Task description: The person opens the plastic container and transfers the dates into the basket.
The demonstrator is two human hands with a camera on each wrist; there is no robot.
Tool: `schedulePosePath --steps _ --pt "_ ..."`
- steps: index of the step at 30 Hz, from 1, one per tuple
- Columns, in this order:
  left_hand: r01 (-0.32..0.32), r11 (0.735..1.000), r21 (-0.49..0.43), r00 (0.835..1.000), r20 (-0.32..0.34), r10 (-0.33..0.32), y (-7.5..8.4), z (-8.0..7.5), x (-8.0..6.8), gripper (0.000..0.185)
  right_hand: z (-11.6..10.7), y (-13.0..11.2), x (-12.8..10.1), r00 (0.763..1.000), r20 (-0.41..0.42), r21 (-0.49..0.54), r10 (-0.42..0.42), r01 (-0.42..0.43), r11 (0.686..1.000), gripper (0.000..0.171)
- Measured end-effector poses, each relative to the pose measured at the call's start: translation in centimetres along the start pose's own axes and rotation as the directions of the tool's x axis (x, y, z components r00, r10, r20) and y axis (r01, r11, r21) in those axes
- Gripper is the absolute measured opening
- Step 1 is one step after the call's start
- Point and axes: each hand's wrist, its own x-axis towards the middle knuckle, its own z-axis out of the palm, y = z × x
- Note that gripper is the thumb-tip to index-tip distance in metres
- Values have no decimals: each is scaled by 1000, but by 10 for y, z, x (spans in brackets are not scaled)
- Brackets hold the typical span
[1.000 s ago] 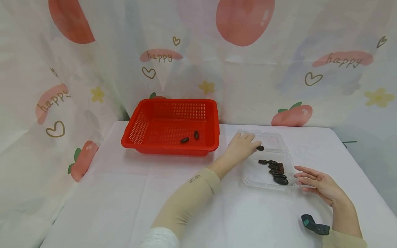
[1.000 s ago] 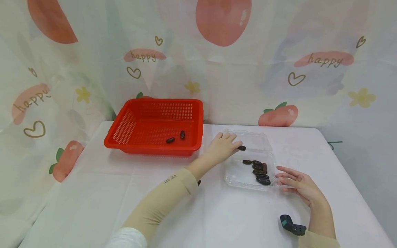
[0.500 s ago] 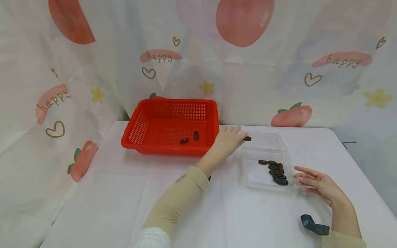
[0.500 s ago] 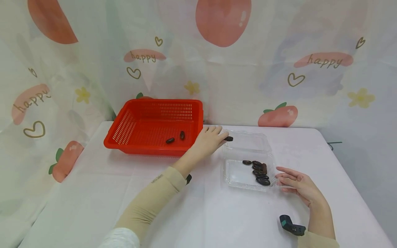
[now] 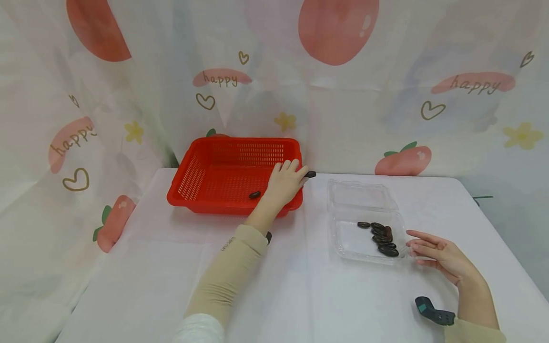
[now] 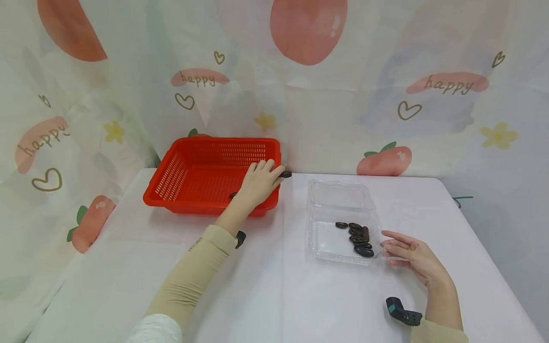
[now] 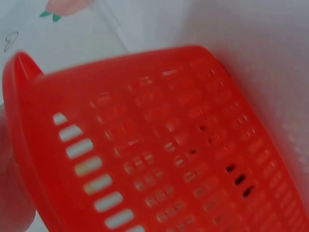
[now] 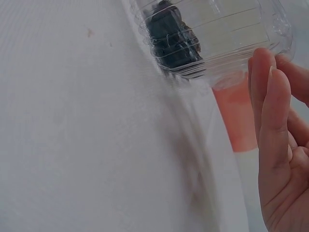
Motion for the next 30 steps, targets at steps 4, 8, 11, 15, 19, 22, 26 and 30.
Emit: schedulePosePath --steps 4,8,11,15,19,22,26,30 --pt "53 998 -23 998 25 -52 -18 4 -1 24 1 -1 0 1000 2 10 -7 7 1000 32" --pt "104 993 -56 992 75 -100 -34 9 -4 25 1 -2 0 1000 2 9 -6 6 1000 31" --pt "133 989 -63 986 107 -125 -44 14 -6 27 2 -2 1 1000 -1 6 -3 3 1000 32" --pt "158 985 -70 978 148 -146 -54 20 -10 29 2 -2 1 1000 -2 14 -1 1 1000 33" --pt "152 987 -50 971 192 -140 -60 26 -12 28 2 -3 0 1000 -5 7 -1 1 1000 32" --pt "138 990 -26 966 222 -129 -62 29 -13 27 2 -2 0 1000 -2 3 -1 1 1000 32" --pt "131 991 -6 955 267 -125 -62 31 -13 29 2 -3 0 1000 5 13 -5 5 1000 33" --pt "127 992 5 946 298 -123 -61 31 -13 31 1 -4 0 1000 11 23 -7 6 1000 33"
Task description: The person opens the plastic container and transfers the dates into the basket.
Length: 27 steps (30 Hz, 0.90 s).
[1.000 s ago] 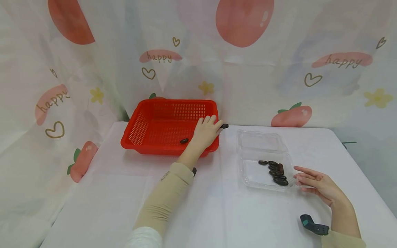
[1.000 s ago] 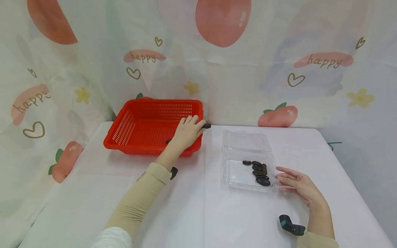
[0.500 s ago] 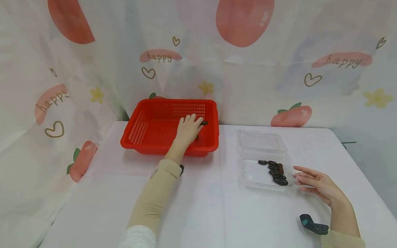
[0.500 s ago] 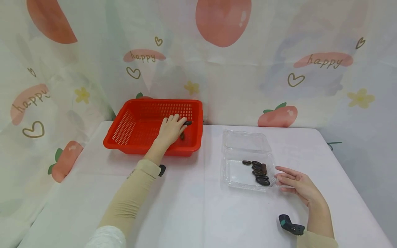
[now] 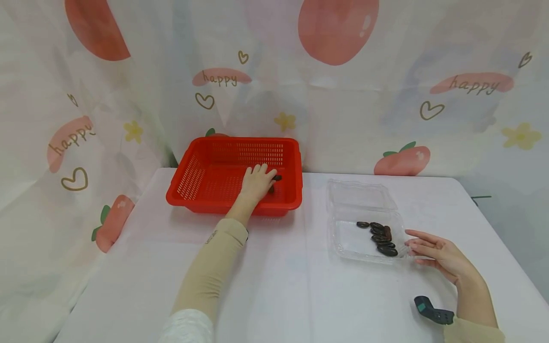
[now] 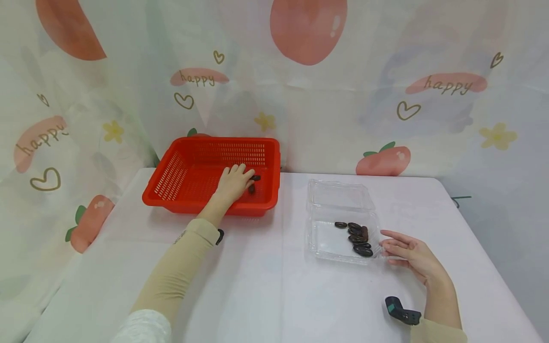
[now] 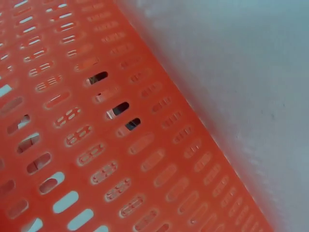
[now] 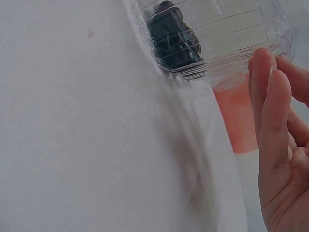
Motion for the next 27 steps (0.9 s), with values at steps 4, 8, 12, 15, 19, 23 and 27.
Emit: schedulePosePath --steps 4,8,12,15,19,23,27 --pt "-10 1000 4 1000 21 10 1 1 1 32 0 1 0 1000 -5 -5 5 -5 1000 33" --pt "-30 999 30 998 63 28 0 5 4 33 0 2 0 1000 -6 -8 11 -11 1000 32" --pt "-56 996 68 994 102 49 0 8 6 32 0 1 0 1000 -8 -16 20 -20 1000 31" --pt "-60 995 74 992 116 51 0 9 6 31 0 1 0 1000 -9 -23 24 -24 999 30" --pt "-55 996 63 992 119 47 1 9 6 31 0 1 0 1000 -8 -25 20 -20 999 30" --pt "-52 998 47 993 112 46 1 8 6 30 0 2 0 1000 -6 -17 14 -14 1000 31" --pt "-40 999 13 996 78 39 1 6 6 30 1 2 0 1000 -10 -20 17 -17 1000 32"
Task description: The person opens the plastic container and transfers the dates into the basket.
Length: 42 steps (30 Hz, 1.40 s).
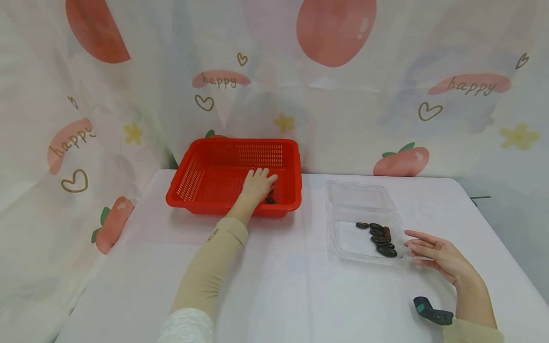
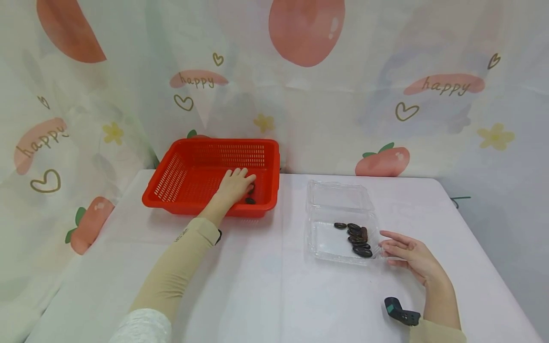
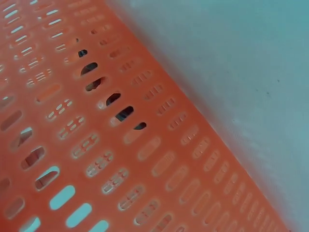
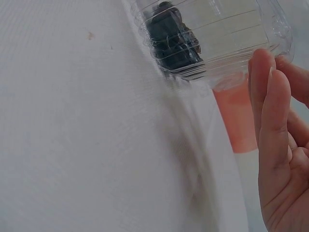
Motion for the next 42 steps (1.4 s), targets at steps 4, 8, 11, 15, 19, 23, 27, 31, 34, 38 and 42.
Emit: schedulePosePath --steps 4,8,11,15,19,23,27,31,34,38,42 --pt "6 1000 -26 998 -59 -7 1 -3 0 29 0 -1 0 1000 7 -2 -7 7 1000 33" --pt "15 999 -37 992 -123 -19 6 -10 0 31 0 -1 0 1000 19 17 -19 19 1000 34" --pt "13 999 -30 984 -180 -18 16 -19 0 32 0 -2 0 999 27 33 -21 20 999 35" --pt "-23 1000 -12 964 -264 19 34 -32 -3 29 0 -1 0 1000 21 29 -11 10 1000 35" --pt "-70 997 29 941 -330 75 54 -43 -8 26 0 -1 0 1000 21 34 -14 13 999 35" --pt "-119 990 73 918 -373 138 75 -49 -11 25 0 -1 0 1000 18 34 -14 13 999 34" --pt "-197 972 126 894 -383 231 97 -48 -15 27 -1 -1 0 1000 18 36 -10 10 999 33" --pt "-271 949 163 879 -361 312 118 -46 -18 27 0 -1 0 1000 6 34 -2 2 999 33" --pt "-298 938 175 879 -333 341 132 -43 -18 28 0 -1 0 1000 5 31 1 -1 1000 32" --pt "-320 926 200 883 -292 368 151 -37 -18 29 0 -2 0 1000 8 25 4 -4 1000 32" --pt "-342 914 218 876 -279 394 170 -25 -15 27 -1 -2 0 1000 6 23 6 -6 1000 32"
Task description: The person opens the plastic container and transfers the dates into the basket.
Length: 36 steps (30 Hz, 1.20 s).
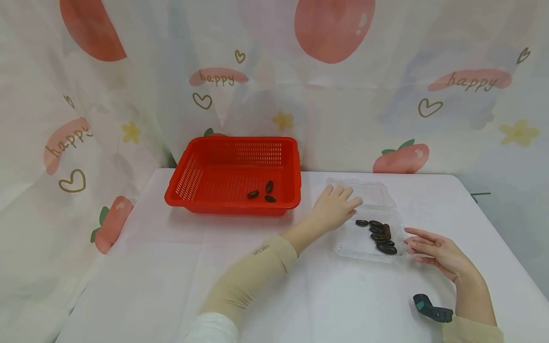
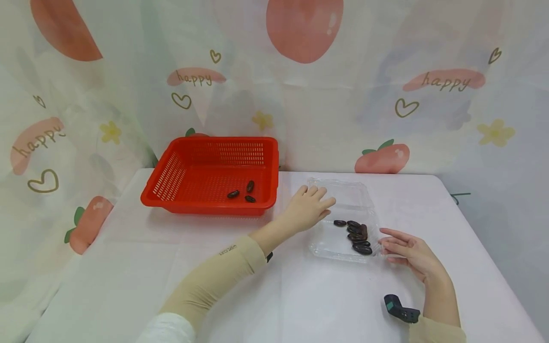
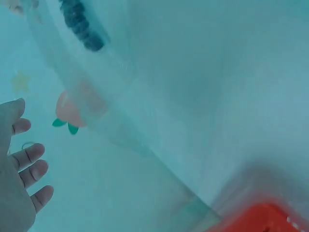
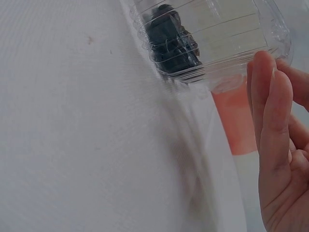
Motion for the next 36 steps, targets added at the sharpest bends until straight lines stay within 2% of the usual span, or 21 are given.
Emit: schedulePosePath --steps 7,13,21,26,36 --pt "-25 1000 19 999 33 24 29 15 8 28 0 1 -1 1000 -2 -5 -11 11 1000 31" --pt "-3 999 41 995 99 -1 45 25 11 30 -1 1 0 1000 14 24 -18 17 1000 34" --pt "45 995 84 988 144 -57 57 36 14 33 -1 1 0 999 26 45 -21 20 999 34" --pt "67 993 94 980 178 -83 62 38 17 30 -1 1 0 1000 19 50 -16 15 999 34" --pt "69 992 107 962 256 -94 66 37 17 33 -2 4 1 1000 19 45 -23 22 999 36"
